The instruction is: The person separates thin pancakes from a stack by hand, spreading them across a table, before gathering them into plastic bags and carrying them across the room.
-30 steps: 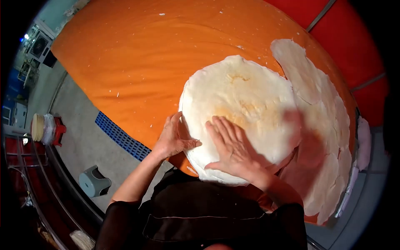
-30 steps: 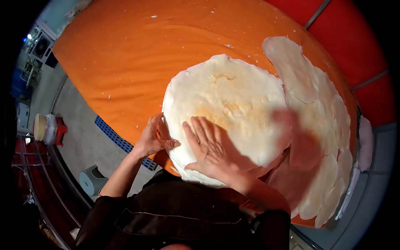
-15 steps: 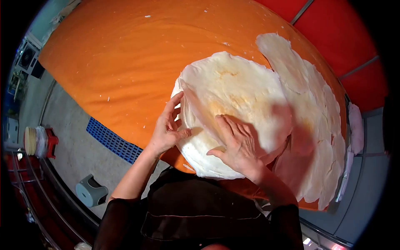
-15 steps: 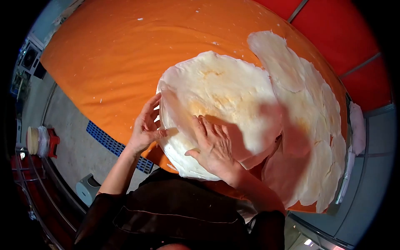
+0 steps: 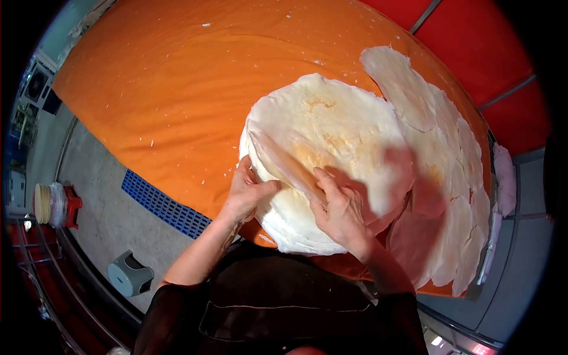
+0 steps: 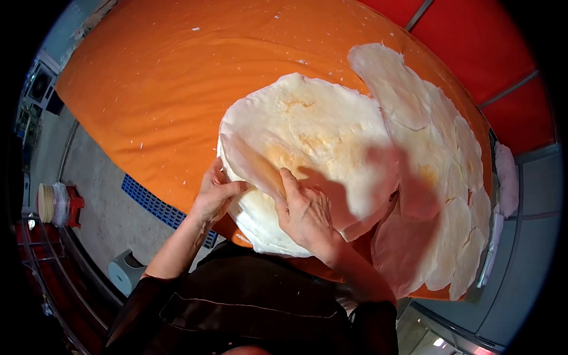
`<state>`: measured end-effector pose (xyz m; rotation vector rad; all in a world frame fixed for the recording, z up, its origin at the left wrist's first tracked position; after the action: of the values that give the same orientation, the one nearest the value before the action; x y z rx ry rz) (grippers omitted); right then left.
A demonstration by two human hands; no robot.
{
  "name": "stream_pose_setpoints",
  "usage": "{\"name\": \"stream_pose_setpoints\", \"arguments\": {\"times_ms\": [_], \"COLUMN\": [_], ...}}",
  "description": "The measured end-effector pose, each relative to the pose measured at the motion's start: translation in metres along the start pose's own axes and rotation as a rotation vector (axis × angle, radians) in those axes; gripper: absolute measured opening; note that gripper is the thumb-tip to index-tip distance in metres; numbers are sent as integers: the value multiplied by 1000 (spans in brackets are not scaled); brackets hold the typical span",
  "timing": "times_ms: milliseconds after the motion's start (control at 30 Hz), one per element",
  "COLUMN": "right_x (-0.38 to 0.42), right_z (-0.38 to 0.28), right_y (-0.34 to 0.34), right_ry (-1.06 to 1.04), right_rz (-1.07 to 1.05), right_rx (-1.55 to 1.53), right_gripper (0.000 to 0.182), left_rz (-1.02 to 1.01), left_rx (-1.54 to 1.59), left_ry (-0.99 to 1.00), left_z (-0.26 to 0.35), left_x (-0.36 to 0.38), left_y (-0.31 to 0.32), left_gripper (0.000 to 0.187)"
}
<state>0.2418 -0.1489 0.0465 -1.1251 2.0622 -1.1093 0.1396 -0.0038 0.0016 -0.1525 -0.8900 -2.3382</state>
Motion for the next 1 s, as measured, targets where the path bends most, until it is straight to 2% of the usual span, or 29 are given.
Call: {"name": "stream_pose_setpoints", "arguments": {"times_ms": [200, 300, 433, 467, 600, 700, 767, 800, 833, 867, 900, 967, 1000], "right_x": [-11, -11, -11, -11, -6, -5, -8, -10, -17, -21, -21, -30, -36], "right_z": [17, 23, 23, 20, -3, -26, -22, -15, -10, -7, -5, 2, 9], "right_y": [-11, -7, -10, -13, -10, -2, 5, 7, -2, -5, -8, 3, -9], "right_ry": [177, 193, 203, 203, 51, -206, -164, -132, -33, -19, -28, -213, -211], "right_rz": [-51, -61, -69, -62, 5, 165, 201, 121, -62, -18, -35, -262, -211], "right_rx": [-282, -344, -392, -382, -187, -5, 241, 309, 133, 201, 170, 229, 77], "right_gripper": [80, 82, 77, 75, 67, 68, 62, 55, 51, 50, 50, 50, 48], "left_rz": [-30, -47, -125, -93, 60, 193, 208, 213, 222, 242, 272, 321, 316], "left_rx": [31, 60, 162, 160, 168, 124, 59, 78, 95, 95, 95, 79, 81], "left_ry": [11, 15, 21, 2, 3, 71, 114, 131, 144, 119, 98, 66, 63], "left_z": [4, 5, 4, 4, -2, -12, -6, -8, -10, -14, -20, -30, -32], "left_x": [3, 3, 2, 2, -2, -5, -5, -5, -6, -8, -10, -12, -12], "left_y": [7, 9, 9, 11, 17, 14, 29, 30, 27, 22, 15, -2, -1], "left_gripper": [70, 70, 71, 70, 66, 56, 51, 46, 42, 39, 36, 33, 33]}}
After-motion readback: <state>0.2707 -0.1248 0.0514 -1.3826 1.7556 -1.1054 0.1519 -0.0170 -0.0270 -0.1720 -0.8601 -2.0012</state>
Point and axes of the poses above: each hand's wrist, its own x-axis away from the middle knuckle, its own y-axis out of the palm, z = x × y, the point moved 2 cm from there along -x, towards the middle knuckle, and after that the axes turned 3 degrees about z, right-handed, at the moved point
